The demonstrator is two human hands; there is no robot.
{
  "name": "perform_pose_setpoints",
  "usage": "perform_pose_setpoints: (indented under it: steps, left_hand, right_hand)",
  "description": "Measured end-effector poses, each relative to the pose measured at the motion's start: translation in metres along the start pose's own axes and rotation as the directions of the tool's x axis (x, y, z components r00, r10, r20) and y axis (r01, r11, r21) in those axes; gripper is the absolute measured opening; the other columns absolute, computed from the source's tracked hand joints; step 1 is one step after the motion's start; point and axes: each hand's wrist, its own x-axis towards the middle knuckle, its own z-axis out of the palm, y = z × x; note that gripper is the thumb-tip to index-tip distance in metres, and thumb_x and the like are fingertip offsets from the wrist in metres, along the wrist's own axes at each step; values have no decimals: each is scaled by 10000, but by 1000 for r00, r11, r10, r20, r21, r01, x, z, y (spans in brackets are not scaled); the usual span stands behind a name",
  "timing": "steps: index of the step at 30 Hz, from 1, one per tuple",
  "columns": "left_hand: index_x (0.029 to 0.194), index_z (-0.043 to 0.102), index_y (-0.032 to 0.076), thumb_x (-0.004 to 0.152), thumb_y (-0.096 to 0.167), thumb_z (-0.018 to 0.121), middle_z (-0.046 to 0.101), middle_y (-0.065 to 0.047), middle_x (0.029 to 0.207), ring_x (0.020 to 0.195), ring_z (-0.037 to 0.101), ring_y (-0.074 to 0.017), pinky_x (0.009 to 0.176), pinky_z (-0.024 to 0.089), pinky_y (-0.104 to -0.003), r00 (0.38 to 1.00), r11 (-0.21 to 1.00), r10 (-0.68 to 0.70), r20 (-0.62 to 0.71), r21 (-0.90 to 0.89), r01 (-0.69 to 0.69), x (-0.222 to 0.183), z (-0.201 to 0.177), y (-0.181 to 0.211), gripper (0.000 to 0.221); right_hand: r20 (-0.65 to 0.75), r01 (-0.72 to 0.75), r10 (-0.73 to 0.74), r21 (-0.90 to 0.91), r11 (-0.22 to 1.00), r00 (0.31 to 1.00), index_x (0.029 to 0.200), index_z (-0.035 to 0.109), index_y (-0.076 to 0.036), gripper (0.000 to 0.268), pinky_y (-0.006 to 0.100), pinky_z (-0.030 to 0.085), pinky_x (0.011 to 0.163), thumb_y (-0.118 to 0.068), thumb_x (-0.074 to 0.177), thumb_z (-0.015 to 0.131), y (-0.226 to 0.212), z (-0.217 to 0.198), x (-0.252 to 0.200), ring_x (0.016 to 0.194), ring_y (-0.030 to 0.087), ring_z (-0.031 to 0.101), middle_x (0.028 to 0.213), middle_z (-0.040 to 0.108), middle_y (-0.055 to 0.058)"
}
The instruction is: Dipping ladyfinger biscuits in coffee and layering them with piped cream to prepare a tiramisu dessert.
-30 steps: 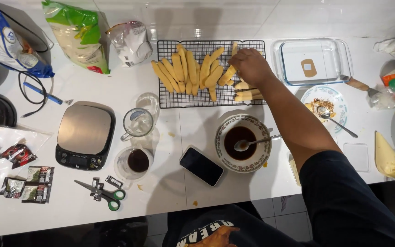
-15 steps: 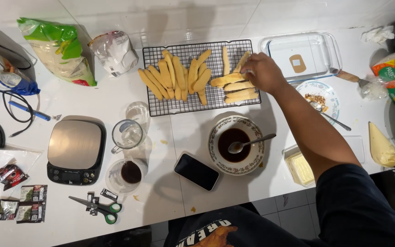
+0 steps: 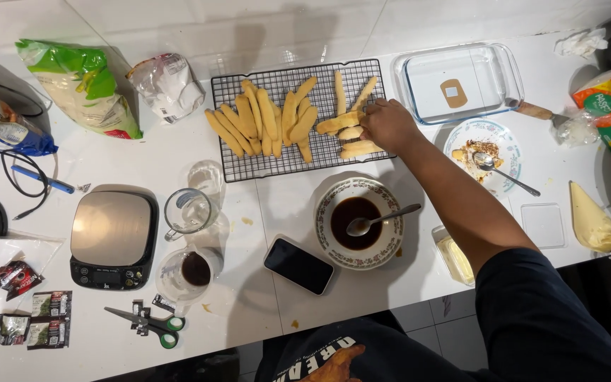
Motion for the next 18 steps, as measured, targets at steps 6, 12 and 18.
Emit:
perform_pose_setpoints:
  steps: [6,12,18]
  left_hand:
    - [1352,613,226,955,754,482,718,65,1278,1080,744,-96,859,576,-173,971,985,90,-220,162,-55,24,-5,31,673]
    - [1294,656,163,960,753,480,766,-3,1196,1031,786,-142,863,619,-198,920,983,183,-347,84,-164,26,11,25,700]
    - [1399,512,148,939,634,572,603,-47,1360,1201,662,-184,1045,504,-266,998,999,21,-51,-25,-22,28,-15,41,671]
  right_hand:
    - [-70,79,-78,13,997,995,1066,727,-115,267,462,515,845,-328,906,746,2,-1,-6,1073,325,611,1138,697,101]
    - [-175,144,-77,415,898,982,1137,688,-99,234,437,478,880,-221,947,749,0,-17,-22,1007,312,582,1081,703,81]
    - [-72,-37,244,909,414,967,1101,591,-137,141,326,486,832,-219,1027,679,-27,-87,-62,972,168,574,1045,607,14]
